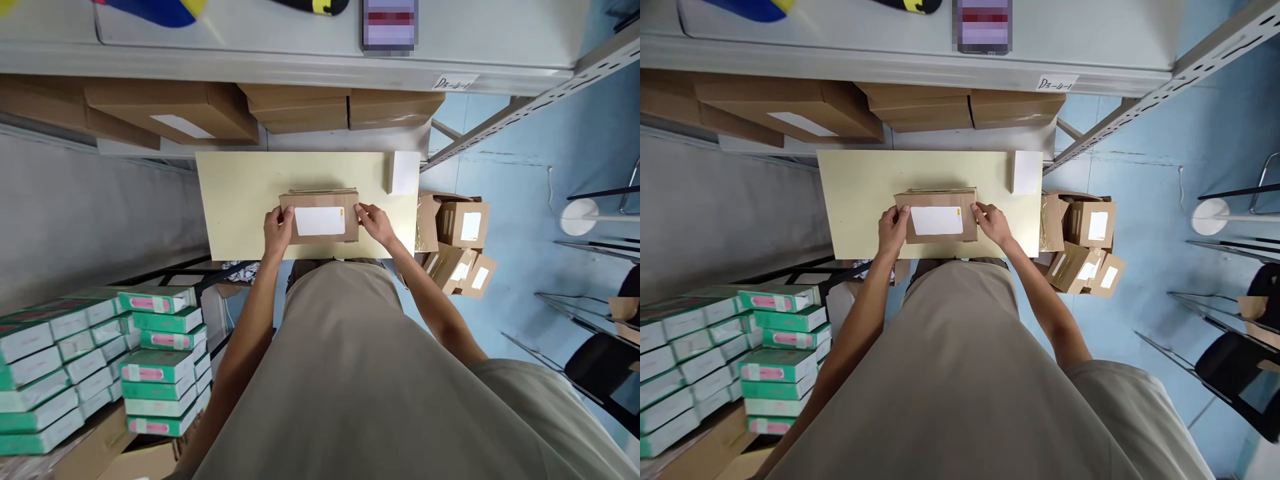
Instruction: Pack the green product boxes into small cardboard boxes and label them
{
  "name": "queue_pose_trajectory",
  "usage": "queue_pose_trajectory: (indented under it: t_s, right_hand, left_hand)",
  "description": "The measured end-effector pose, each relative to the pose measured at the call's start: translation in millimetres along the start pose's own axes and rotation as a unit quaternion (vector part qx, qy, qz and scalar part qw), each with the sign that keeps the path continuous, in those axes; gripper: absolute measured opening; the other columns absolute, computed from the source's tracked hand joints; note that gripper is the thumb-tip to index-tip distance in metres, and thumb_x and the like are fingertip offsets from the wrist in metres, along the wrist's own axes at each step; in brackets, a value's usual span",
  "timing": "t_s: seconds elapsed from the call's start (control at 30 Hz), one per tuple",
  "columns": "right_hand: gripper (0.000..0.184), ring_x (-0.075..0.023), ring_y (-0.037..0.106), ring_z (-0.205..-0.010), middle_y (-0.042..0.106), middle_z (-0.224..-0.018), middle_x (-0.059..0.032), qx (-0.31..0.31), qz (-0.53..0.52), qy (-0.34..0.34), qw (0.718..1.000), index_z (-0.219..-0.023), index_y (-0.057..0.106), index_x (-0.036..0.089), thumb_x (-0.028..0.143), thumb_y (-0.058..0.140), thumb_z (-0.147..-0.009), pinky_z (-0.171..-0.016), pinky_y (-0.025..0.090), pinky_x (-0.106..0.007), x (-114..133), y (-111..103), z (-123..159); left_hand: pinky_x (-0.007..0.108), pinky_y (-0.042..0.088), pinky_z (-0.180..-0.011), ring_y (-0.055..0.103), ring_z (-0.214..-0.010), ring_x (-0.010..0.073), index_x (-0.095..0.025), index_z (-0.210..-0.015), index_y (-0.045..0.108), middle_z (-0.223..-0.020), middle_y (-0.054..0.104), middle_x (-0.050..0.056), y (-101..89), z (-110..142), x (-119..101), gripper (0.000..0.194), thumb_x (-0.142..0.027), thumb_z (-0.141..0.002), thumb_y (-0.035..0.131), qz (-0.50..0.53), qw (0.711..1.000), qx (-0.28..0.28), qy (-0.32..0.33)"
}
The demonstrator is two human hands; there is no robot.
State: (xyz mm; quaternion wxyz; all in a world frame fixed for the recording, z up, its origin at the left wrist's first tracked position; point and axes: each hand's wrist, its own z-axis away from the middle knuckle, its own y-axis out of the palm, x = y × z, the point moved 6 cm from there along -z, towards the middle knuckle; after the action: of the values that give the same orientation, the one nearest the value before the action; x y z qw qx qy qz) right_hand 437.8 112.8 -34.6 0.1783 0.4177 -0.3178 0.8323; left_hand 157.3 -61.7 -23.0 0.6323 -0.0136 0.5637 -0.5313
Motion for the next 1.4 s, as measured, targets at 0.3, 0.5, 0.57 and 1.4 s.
queue_pose_trajectory:
  t_s: [0.3,0.5,0.57,1.4]
  right_hand:
    - [0.06,-0.0337,0.083,-0.111,0.086,-0.12,-0.0157,-0.014,0.095,0.04,0.995,-0.136,0.08,0.018,0.062,0.042,-0.12,-0.102,0.065,-0.043,0,32,-31]
    - [0.052,-0.036,0.051,-0.164,0.055,-0.173,-0.0241,-0.221,0.209,0.026,0.952,-0.16,0.062,0.012,0.04,0.047,-0.119,-0.136,0.044,-0.055,-26,-57,-25]
    - [0.055,-0.0348,0.035,-0.175,0.041,-0.184,-0.0222,-0.192,0.232,0.024,0.953,-0.168,0.053,0.011,0.031,0.048,-0.117,-0.14,0.036,-0.059,-45,-77,-33]
    - [0.044,-0.0321,0.076,-0.132,0.079,-0.145,-0.0213,-0.018,0.357,-0.021,0.934,-0.139,0.078,0.01,0.007,0.044,-0.112,-0.108,0.055,-0.039,-42,-117,-43]
  left_hand:
    - [0.052,0.053,-0.122,0.068,-0.133,0.0387,-0.018,-0.113,0.071,-0.118,0.076,0.018,8.8,-30,4,0.023,-0.028,-0.092,0.073,-0.061,0.995,-0.004,-0.076]
    - [0.052,0.039,-0.139,0.057,-0.153,0.035,-0.019,-0.144,0.069,-0.154,0.066,0.017,36.5,-13,-82,0.047,-0.024,-0.098,0.067,-0.075,0.984,-0.003,0.164]
    - [0.052,0.04,-0.139,0.06,-0.15,0.0345,-0.021,-0.143,0.07,-0.15,0.068,0.016,68.2,-3,-110,0.042,-0.026,-0.102,0.064,-0.064,0.978,0.058,0.191]
    - [0.052,0.051,-0.13,0.067,-0.145,0.0316,-0.021,-0.142,0.069,-0.148,0.073,0.016,155.3,62,-158,0.037,-0.022,-0.107,0.057,-0.156,0.918,0.227,0.285]
